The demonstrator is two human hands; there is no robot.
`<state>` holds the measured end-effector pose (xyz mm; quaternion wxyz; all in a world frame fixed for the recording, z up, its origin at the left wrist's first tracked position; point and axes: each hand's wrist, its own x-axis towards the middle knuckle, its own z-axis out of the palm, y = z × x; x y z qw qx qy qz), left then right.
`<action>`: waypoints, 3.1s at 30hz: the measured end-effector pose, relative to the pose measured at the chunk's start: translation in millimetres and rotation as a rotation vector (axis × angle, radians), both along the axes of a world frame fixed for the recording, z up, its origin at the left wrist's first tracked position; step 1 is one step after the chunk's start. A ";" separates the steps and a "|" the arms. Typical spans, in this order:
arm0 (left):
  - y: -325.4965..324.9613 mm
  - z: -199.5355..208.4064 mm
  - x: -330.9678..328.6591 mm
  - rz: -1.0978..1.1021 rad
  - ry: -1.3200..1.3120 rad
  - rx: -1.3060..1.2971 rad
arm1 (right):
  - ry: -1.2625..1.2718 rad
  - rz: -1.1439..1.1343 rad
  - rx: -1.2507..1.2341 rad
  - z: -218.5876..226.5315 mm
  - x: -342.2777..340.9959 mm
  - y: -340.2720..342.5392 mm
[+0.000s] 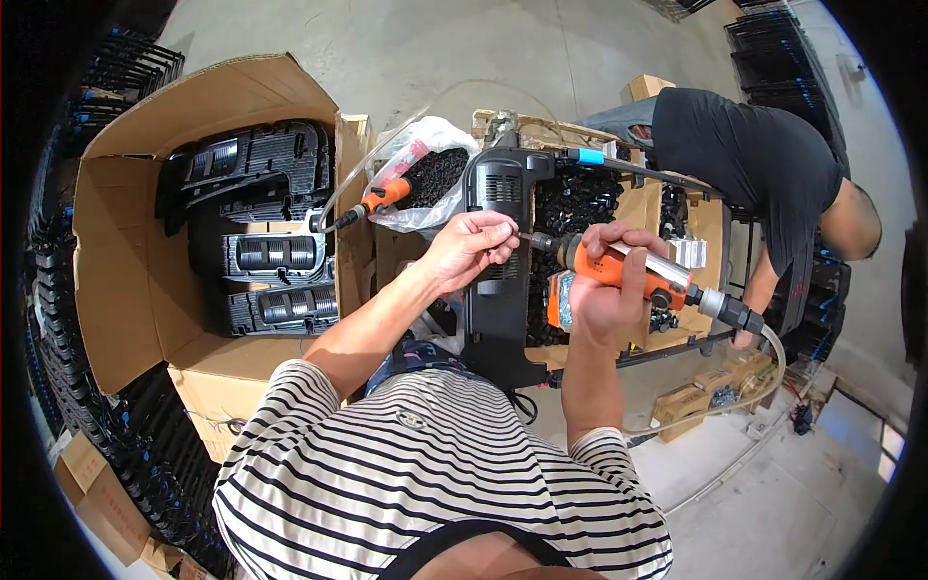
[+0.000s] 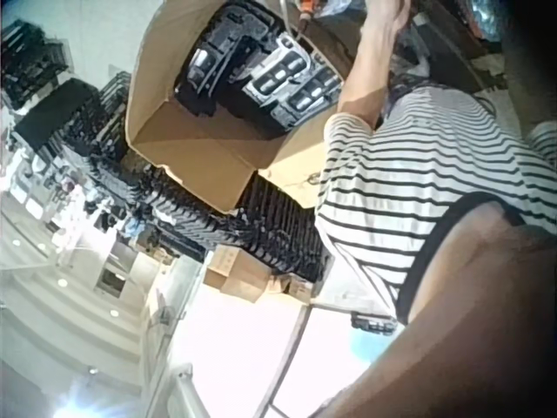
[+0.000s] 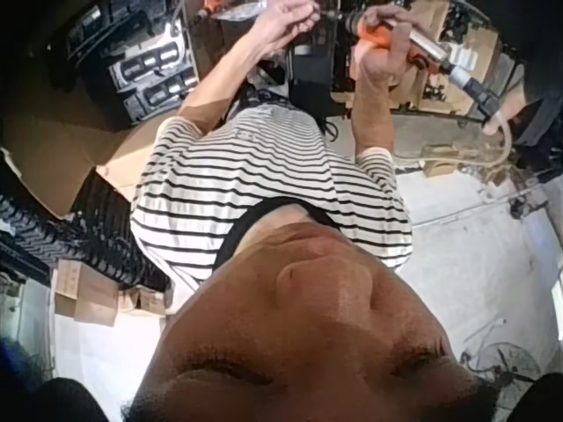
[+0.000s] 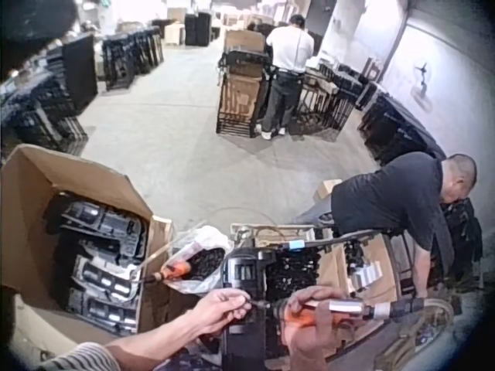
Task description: Assembling plastic electronic housings using a power drill.
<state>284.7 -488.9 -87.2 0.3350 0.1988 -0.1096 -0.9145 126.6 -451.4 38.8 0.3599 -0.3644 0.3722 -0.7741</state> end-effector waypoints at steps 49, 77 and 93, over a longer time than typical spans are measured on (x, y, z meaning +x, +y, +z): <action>49.2 -51.8 70.5 0.151 -0.326 0.290 | 0.180 -0.045 0.159 -121.7 0.9 -170.9; 3.5 -45.5 15.7 0.197 0.016 0.219 | 0.018 0.126 0.128 -48.3 29.9 -36.8; 6.4 -57.9 20.7 0.135 0.046 0.339 | -0.048 0.030 0.144 -75.1 55.1 -45.5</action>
